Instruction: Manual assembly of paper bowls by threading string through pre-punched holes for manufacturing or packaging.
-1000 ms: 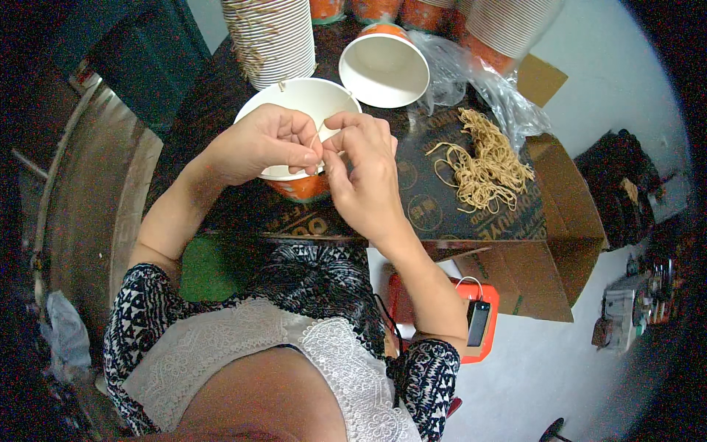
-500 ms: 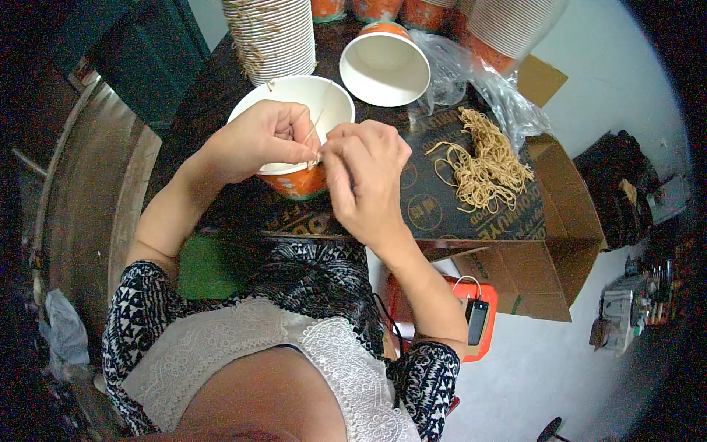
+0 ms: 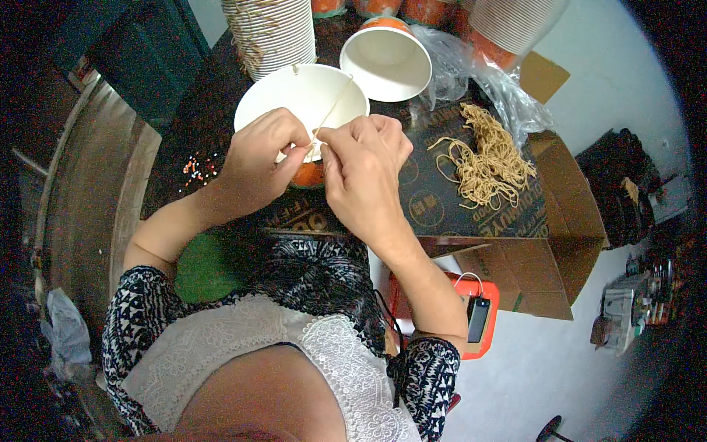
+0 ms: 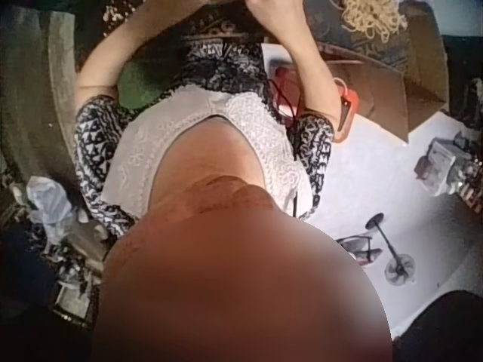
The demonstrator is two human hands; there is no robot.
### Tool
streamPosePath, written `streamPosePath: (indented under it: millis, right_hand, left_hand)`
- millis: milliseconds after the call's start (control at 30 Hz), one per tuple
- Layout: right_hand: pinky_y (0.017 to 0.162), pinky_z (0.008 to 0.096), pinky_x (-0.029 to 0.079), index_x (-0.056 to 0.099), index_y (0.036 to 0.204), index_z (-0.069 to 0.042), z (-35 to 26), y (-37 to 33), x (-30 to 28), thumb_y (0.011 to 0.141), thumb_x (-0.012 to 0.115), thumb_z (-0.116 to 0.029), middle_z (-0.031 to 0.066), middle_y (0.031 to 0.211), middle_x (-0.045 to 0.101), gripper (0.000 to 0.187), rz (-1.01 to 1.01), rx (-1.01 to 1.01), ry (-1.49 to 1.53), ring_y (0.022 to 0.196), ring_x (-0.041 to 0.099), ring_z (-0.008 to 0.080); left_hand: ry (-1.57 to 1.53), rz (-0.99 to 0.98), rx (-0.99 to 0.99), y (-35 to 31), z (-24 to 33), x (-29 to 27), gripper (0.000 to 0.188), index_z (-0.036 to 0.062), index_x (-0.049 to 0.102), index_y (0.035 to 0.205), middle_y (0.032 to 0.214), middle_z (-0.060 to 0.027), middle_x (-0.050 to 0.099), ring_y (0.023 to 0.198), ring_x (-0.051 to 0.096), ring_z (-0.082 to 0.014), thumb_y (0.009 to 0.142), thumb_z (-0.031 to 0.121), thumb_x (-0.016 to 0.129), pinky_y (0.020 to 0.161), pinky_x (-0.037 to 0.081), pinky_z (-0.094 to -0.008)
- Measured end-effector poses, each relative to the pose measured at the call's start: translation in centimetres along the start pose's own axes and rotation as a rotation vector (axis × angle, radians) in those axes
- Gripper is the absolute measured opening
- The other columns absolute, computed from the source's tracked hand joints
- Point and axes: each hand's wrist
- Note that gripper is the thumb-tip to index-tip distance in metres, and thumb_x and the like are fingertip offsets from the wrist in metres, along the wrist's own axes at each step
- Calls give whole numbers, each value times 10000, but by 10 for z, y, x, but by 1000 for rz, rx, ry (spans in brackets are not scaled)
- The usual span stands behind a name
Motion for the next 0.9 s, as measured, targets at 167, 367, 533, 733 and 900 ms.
streamPosePath:
  millis: [167, 367, 533, 733, 900]
  right_hand:
    - [894, 434, 297, 704, 919, -85, -2, 0, -1, 792, 686, -69, 60, 891, 579, 129, -47, 11, 29, 994, 488, 290]
    - [873, 431, 320, 643, 857, -79, 1, -3, 2, 789, 686, -69, 78, 931, 571, 81, 20, 0, 115, 982, 478, 305]
    - [837, 450, 353, 560, 882, -11, -8, -11, 4, 754, 647, -13, 147, 1032, 547, 155, 140, -182, -86, 978, 472, 344]
    - [819, 435, 403, 561, 862, 20, -9, -27, 7, 660, 613, 45, 158, 1001, 541, 210, 45, -240, -65, 939, 495, 350]
    - [731, 408, 482, 558, 892, 16, -10, -12, -3, 754, 662, 75, 204, 1065, 568, 183, 113, -236, 40, 879, 565, 366]
  left_hand:
    - [-74, 80, 62, -8, -4, 6, 153, 15, 500, 826, 782, -131, 549, 748, 576, -339, 767, -52, 625, 656, 486, -406]
    - [-240, -2, -100, -6, -4, -2, 100, -4, 552, 857, 774, -104, 602, 695, 603, -226, 806, -27, 635, 642, 498, -337]
    - [-609, -204, -628, 3, -11, -13, 124, -23, 612, 848, 715, -38, 622, 653, 564, -75, 850, 98, 637, 561, 468, -244]
    - [-520, -198, -610, 3, -26, -10, 121, -25, 611, 818, 696, -47, 624, 613, 559, -80, 846, 90, 636, 542, 471, -254]
    - [-400, -290, -562, 10, -13, -21, 102, -23, 616, 826, 735, -34, 628, 691, 562, -77, 844, 76, 631, 637, 477, -258]
Point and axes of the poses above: each hand's wrist, its own y-axis towards the middle knuckle, its own x-axis out of the palm, z = x × y
